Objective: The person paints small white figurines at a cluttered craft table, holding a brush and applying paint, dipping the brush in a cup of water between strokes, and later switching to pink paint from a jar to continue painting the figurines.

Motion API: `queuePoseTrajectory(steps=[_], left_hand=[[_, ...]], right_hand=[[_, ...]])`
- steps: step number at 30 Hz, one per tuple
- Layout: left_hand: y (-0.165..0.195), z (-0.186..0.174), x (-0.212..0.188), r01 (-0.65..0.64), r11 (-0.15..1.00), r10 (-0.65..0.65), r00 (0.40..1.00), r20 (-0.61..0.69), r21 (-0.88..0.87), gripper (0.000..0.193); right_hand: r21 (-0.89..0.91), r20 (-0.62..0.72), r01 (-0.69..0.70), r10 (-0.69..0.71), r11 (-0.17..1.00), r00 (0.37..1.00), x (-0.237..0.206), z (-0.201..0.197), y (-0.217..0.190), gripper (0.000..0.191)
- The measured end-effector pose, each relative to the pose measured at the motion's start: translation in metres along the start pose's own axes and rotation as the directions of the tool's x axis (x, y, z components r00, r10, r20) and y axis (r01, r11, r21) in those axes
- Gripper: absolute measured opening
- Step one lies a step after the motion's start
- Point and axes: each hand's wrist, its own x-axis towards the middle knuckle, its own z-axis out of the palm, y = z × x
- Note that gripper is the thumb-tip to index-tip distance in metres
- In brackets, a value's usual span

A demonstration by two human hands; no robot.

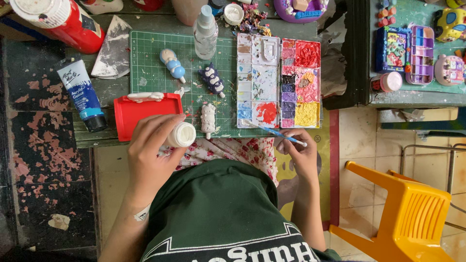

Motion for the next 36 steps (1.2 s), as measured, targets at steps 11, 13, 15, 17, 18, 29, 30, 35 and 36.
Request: queuePoseTrajectory(steps=[11, 13, 15, 17, 18, 29, 30, 35, 36], left_hand=[[-0.005, -0.004, 0.004, -0.009, 1.000, 0.009, 0.999, -0.037, 0.009, 0.058], [-0.005, -0.005, 0.004, 0.002, 1.000, -0.001, 0.999, -0.038, 0.020, 0.058], [-0.004, -0.005, 0.004, -0.003, 1.000, 0.004, 0.999, -0.039, 0.020, 0.057], [-0.004, -0.004, 0.005, -0.007, 1.000, 0.008, 0.999, -0.037, 0.017, 0.057], [-0.004, -0.004, 0.006, -0.009, 1.000, 0.010, 0.999, -0.035, 0.013, 0.057], [-0.002, -0.002, 0.007, -0.013, 1.000, 0.014, 1.000, -0.027, 0.013, 0.057], [-0.002, -0.002, 0.007, -0.012, 1.000, 0.013, 1.000, -0.028, 0.011, 0.057], [-0.002, -0.002, 0.007, -0.014, 1.000, 0.014, 1.000, -0.024, 0.013, 0.057], [-0.002, -0.002, 0.007, -0.013, 1.000, 0.013, 1.000, -0.023, 0.013, 0.057]], right_hand=[[0.064, 0.024, 0.037, -0.039, 0.997, 0.999, 0.002, -0.005, -0.002, 0.013], [0.062, 0.036, 0.041, -0.043, 0.997, 0.998, 0.002, -0.005, -0.001, 0.013], [0.057, 0.049, 0.045, -0.048, 0.997, 0.998, 0.003, -0.006, 0.002, 0.012], [0.050, 0.041, 0.033, -0.035, 0.998, 0.999, 0.002, -0.007, 0.005, 0.011], [0.046, 0.038, 0.027, -0.029, 0.999, 0.999, 0.003, -0.008, 0.007, 0.011], [-0.005, 0.019, -0.003, 0.003, 1.000, 1.000, -0.003, -0.010, 0.015, 0.011], [-0.010, 0.021, 0.003, -0.003, 1.000, 1.000, -0.003, -0.010, 0.015, 0.011], [-0.010, 0.012, 0.031, -0.031, 0.999, 0.999, -0.004, -0.009, 0.013, 0.011], [-0.014, 0.008, 0.042, -0.041, 0.999, 0.999, -0.004, -0.009, 0.013, 0.011]])
